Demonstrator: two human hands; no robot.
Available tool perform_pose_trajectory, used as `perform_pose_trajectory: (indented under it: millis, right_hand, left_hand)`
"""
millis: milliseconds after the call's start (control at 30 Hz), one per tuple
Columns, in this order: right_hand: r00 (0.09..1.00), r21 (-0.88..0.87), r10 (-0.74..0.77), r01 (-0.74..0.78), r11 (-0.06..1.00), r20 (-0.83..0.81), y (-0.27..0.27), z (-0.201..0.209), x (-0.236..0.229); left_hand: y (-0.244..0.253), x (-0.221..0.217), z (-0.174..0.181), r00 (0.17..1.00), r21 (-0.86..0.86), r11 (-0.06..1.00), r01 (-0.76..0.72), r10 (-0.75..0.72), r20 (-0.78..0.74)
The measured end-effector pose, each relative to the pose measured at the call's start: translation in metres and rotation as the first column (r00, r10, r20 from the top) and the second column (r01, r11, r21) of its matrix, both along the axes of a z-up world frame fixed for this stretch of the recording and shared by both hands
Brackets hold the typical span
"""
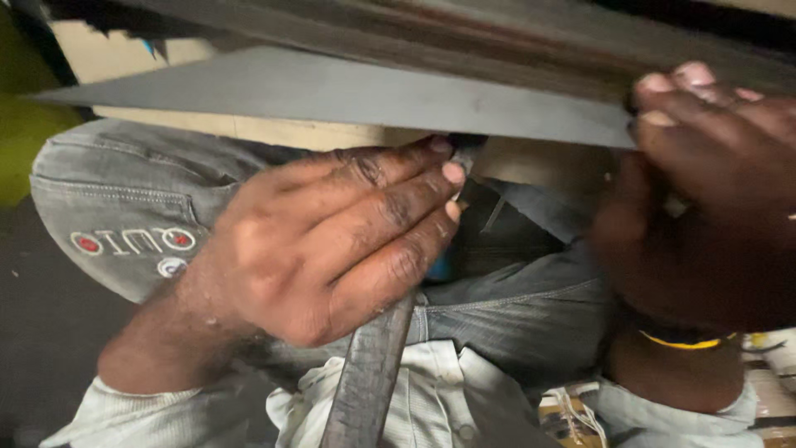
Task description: The person sits on the floor and repeatedly files the edges of thin metal sheets using a metal file. They handle the sheets one at a time, filing each edge, then stacking them on a wooden board.
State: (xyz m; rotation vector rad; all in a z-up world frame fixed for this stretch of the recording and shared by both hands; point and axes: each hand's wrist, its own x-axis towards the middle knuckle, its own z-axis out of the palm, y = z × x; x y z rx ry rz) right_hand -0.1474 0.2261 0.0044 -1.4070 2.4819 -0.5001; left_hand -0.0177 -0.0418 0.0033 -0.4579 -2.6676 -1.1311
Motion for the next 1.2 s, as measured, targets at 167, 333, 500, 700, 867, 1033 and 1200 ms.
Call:
perform_pose_trajectory:
  millis: [167, 333, 500, 700, 867, 1033, 1200]
  right_hand:
    - [0.989, 0.066, 0.059, -0.050, 0.997, -0.138, -0.009, 0.011, -0.006]
    - [0.992, 0.026, 0.062, -0.059, 0.998, -0.112, -0.020, 0.017, -0.011]
    - [0.987, -0.023, 0.112, -0.116, 0.993, -0.116, -0.025, 0.018, -0.019]
    - [0.984, -0.012, 0.066, -0.069, 0.998, -0.164, -0.023, 0.014, -0.009]
    - [0.987, 0.004, 0.095, -0.095, 0.995, -0.128, -0.008, 0.006, -0.008]
    - [0.999, -0.064, 0.024, -0.027, 0.998, -0.043, 0.009, -0.010, 0.002]
    - [0.941, -0.044, -0.232, 0.250, 0.967, 0.247, 0.036, -0.023, 0.031]
  left_hand:
    - [-0.003, -0.003, 0.006, 0.999, -0.001, 1.000, 0.011, -0.011, 0.048]
    - [-0.004, -0.001, 0.007, 0.998, -0.004, 1.000, 0.020, -0.020, 0.059]
    - [-0.004, -0.003, 0.006, 0.999, 0.009, 1.000, 0.018, -0.018, 0.038]
    - [-0.005, -0.001, 0.005, 0.999, 0.029, 1.000, 0.012, -0.013, 0.045]
    - [-0.002, -0.002, -0.001, 1.000, 0.007, 1.000, 0.009, -0.009, -0.011]
    - [-0.003, 0.006, 0.000, 1.000, 0.051, 0.999, 0.002, -0.003, 0.024]
    - [0.002, 0.027, -0.018, 0.999, 0.096, 0.995, 0.030, -0.033, 0.023]
